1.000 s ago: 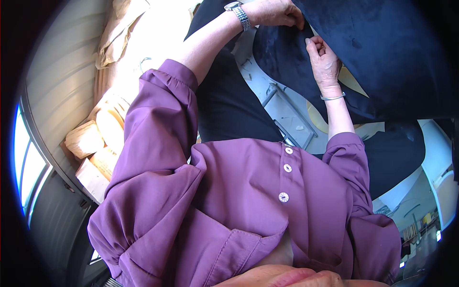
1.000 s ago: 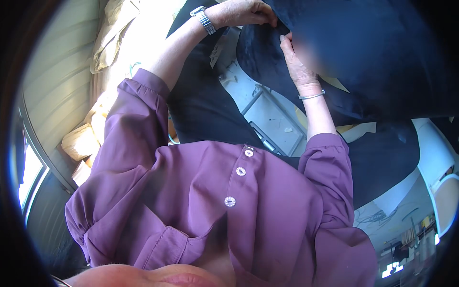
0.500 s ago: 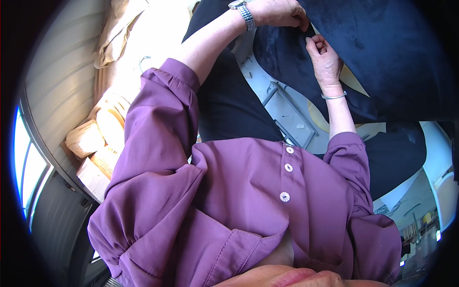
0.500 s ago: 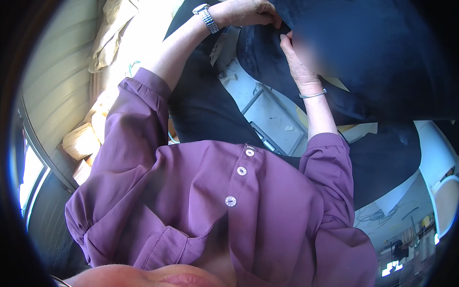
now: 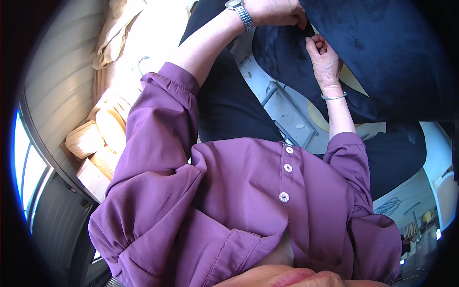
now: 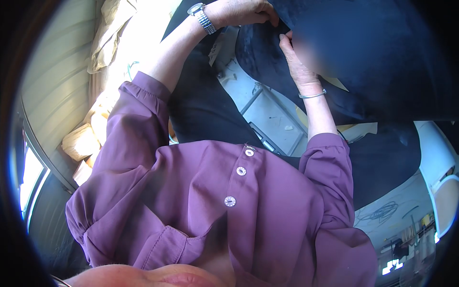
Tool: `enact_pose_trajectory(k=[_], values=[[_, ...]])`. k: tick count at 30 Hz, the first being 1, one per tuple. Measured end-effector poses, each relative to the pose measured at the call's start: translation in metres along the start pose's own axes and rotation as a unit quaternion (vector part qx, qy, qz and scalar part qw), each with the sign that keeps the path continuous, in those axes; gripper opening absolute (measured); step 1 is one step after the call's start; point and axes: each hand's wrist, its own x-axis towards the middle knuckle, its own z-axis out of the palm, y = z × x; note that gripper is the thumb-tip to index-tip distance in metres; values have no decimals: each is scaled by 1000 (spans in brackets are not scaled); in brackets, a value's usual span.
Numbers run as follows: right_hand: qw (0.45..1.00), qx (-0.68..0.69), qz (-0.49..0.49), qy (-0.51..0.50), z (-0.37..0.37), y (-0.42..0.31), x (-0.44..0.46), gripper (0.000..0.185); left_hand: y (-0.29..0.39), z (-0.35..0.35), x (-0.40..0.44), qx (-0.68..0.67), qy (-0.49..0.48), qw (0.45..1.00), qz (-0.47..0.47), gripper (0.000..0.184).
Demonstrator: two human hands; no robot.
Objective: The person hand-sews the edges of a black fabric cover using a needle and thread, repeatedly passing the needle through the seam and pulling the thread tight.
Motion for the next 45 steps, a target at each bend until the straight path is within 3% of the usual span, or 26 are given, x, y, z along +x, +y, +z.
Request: enact_pose_trajectory(k=[3,11,14,20,23,26,32,38,45], values=[[1000,-13,1,2,-1,-3,-1,16,10,6,-3,28,30,999,-1,24],[999,-22,17,-25,-2,5,-2,15,-8,17,-1,-59,66,996,29,19],[1000,-20,12,-20,-2,5,-1,15,-4,9,-5,-69,15,997,-20,21],[1000,-10,10,-23,-2,8,-2,15,10,12,-4,36,70,997,4,17],[1000,-8,12,-22,-2,6,-2,15,13,5,-4,16,20,999,-31,14],[1000,-6,14,-19,-2,5,-1,14,0,13,-4,-47,79,995,25,17],[1000,16,18,-14,-2,-1,-2,14,-17,8,-3,-89,-2,996,-17,19],[1000,22,13,-16,-1,0,-2,15,-18,8,-2,-89,-16,995,-51,18],[999,50,20,3,2,2,-2,14,-14,10,-2,-54,16,998,-13,18]])
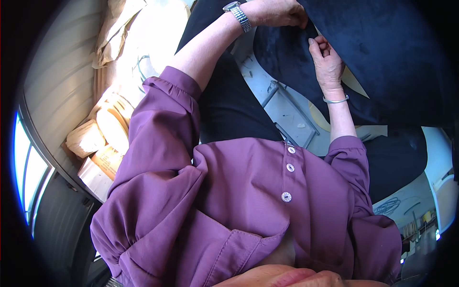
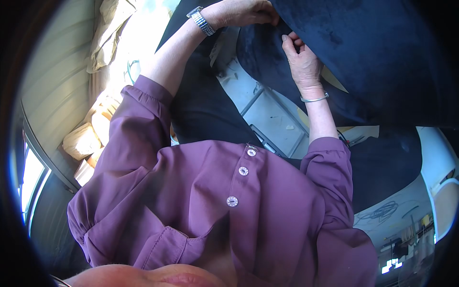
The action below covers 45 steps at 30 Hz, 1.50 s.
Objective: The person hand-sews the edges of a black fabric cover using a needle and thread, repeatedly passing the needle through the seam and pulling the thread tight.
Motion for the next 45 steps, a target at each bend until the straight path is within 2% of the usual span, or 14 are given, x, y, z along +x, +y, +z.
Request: enact_pose_trajectory(k=[8,11,14,17,20,22,25,26,29,32,35,38,41,45], values=[[999,-11,-41,-8,-1,10,1,13,3,5,4,36,12,999,19,16],[997,-45,-58,-5,-1,10,0,12,15,6,6,113,-9,993,-18,19],[987,-131,-87,-13,-6,-5,-2,11,21,10,4,141,-3,990,-12,20],[976,-179,-118,-28,-9,-10,0,11,22,29,4,206,54,977,5,23],[967,-214,-132,-46,-11,-11,4,9,33,36,-1,203,67,977,1,24],[945,-265,-187,-38,-13,-12,10,10,32,47,1,206,84,975,-1,26],[929,-301,-210,-50,-15,-21,9,11,33,43,-9,144,119,982,-15,24],[927,-308,-206,-59,-17,-24,7,11,34,43,-17,75,167,983,-18,22],[914,-349,-198,-63,-22,-25,5,12,56,42,-44,161,313,933,-79,19],[904,-343,-247,-68,-24,-22,10,13,77,56,-50,188,338,921,-52,17],[850,-387,-357,-25,-18,-17,30,14,88,64,-47,189,355,914,-46,15],[864,-379,-322,-80,-26,-22,27,14,84,57,-40,188,401,894,-68,14],[881,-359,-296,-88,-36,-25,15,16,87,62,-38,233,335,912,-42,16],[930,-293,-201,-96,-47,-27,-3,18,88,82,-28,266,267,926,21,21]])
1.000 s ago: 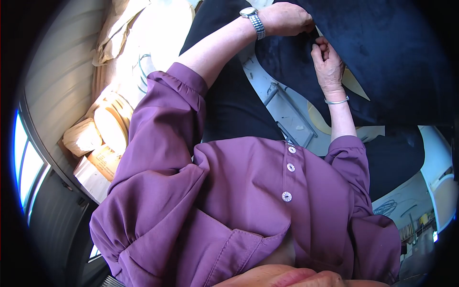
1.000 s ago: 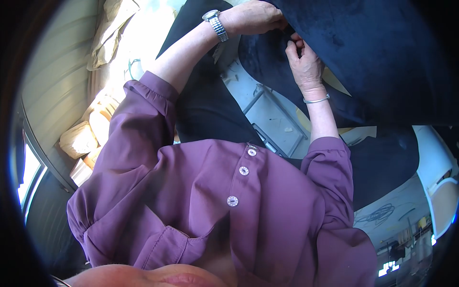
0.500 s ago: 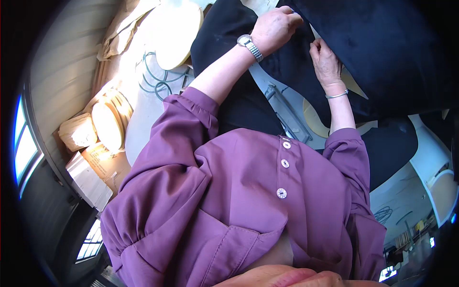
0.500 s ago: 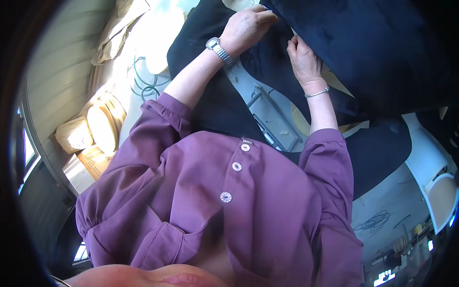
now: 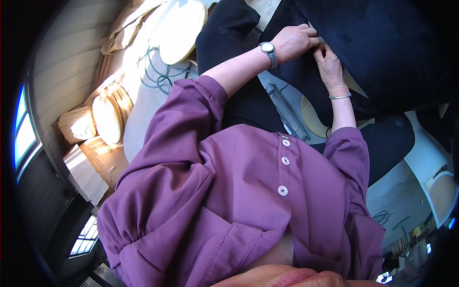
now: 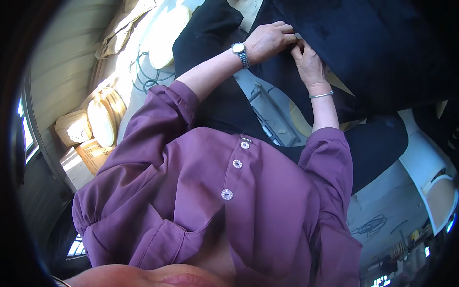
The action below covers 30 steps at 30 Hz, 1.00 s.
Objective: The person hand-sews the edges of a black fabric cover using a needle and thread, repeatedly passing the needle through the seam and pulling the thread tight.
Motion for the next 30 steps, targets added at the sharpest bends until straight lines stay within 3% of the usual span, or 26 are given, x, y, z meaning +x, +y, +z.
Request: enact_pose_trajectory(k=[3,6,7,8,10,11,12,14,18,21,22,26,28,30], values=[[998,52,37,-16,-6,-3,-5,16,-3,-1,3,2,-4,998,57,20],[985,147,80,-37,-12,-11,-8,20,-1,-25,-20,-65,-69,992,-87,16],[985,153,76,-38,-13,-15,-7,24,0,-38,-31,-163,-30,978,-125,15],[983,161,73,-41,-14,-20,-6,28,4,-51,-40,-292,-19,940,-178,15],[995,64,-47,-57,-19,-28,2,32,20,-82,-59,-529,1,803,-274,17],[992,13,-107,-64,-23,-30,7,35,32,-111,-65,-582,-23,763,-280,19],[990,-5,-87,-112,-26,-32,10,35,43,-142,-68,-634,-49,719,-282,22],[975,-40,-42,-213,-30,-37,12,37,50,-184,-83,-762,-6,610,-216,20],[988,41,-36,-143,-26,-23,1,20,-6,-256,-117,-795,294,521,-101,18],[992,30,-53,-108,-25,-20,-12,12,-60,-287,-141,-377,440,783,-228,14],[992,18,-59,-111,-27,-26,-14,11,-84,-285,-151,-193,451,835,-248,11],[992,-23,-87,-86,-27,-36,-18,13,-154,-268,-190,-15,366,845,-389,11],[994,16,-83,-73,-32,-37,-11,14,-165,-259,-193,14,295,864,-409,12],[995,32,-69,-65,-30,-36,-8,16,-153,-242,-177,-42,263,883,-387,13]])
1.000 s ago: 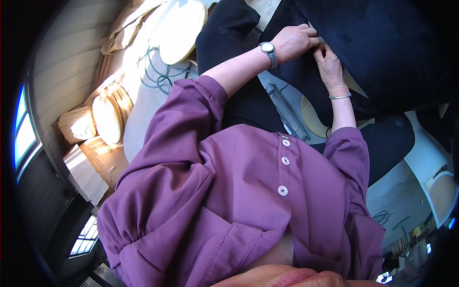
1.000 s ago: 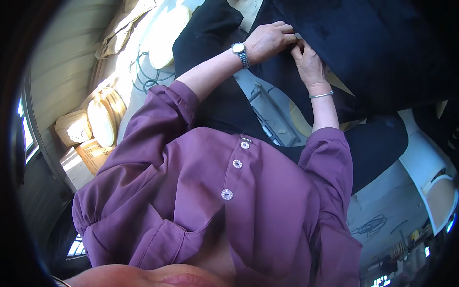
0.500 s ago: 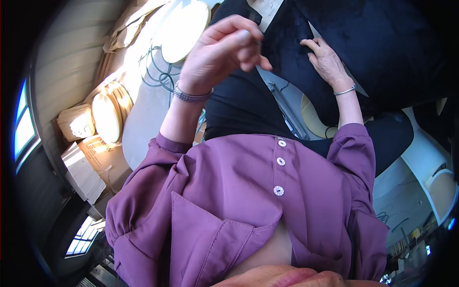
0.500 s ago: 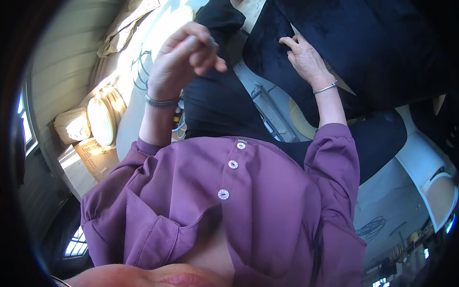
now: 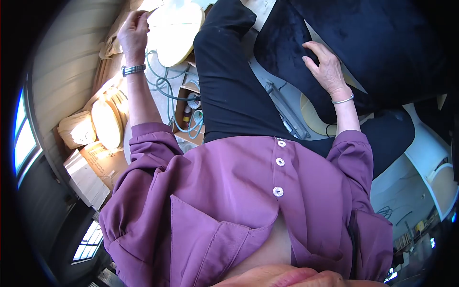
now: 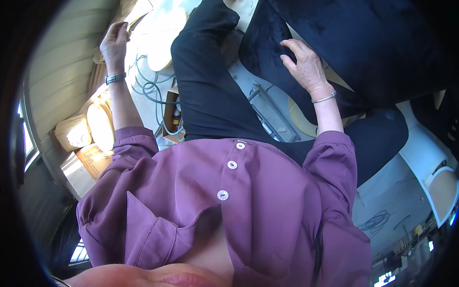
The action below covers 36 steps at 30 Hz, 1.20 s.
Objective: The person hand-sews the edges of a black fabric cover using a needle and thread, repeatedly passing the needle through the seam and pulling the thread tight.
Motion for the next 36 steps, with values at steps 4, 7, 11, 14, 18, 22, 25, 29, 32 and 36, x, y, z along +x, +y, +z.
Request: enact_pose_trajectory(k=[4,7,11,14,18,22,25,29,32,36], values=[[991,64,116,31,14,8,4,21,62,86,-23,-48,-193,979,37,18],[983,77,126,107,29,27,2,17,160,152,-37,-44,-437,897,48,25],[973,117,156,126,44,49,-3,22,129,261,-50,-187,-459,843,207,18],[965,138,176,138,49,48,0,24,137,265,-46,-135,-534,829,94,19],[966,140,194,100,48,46,7,26,109,280,-59,-209,-447,847,200,18],[973,100,193,78,43,43,12,26,103,281,-67,-140,-401,862,275,16],[962,138,213,96,51,53,10,24,115,274,-68,-68,-407,865,287,17],[951,178,222,120,56,58,5,20,121,274,-73,-31,-400,871,283,17],[937,225,229,139,57,59,4,19,128,274,-76,-4,-389,875,289,17],[926,256,238,141,56,60,3,20,132,281,-82,23,-387,876,288,18]])
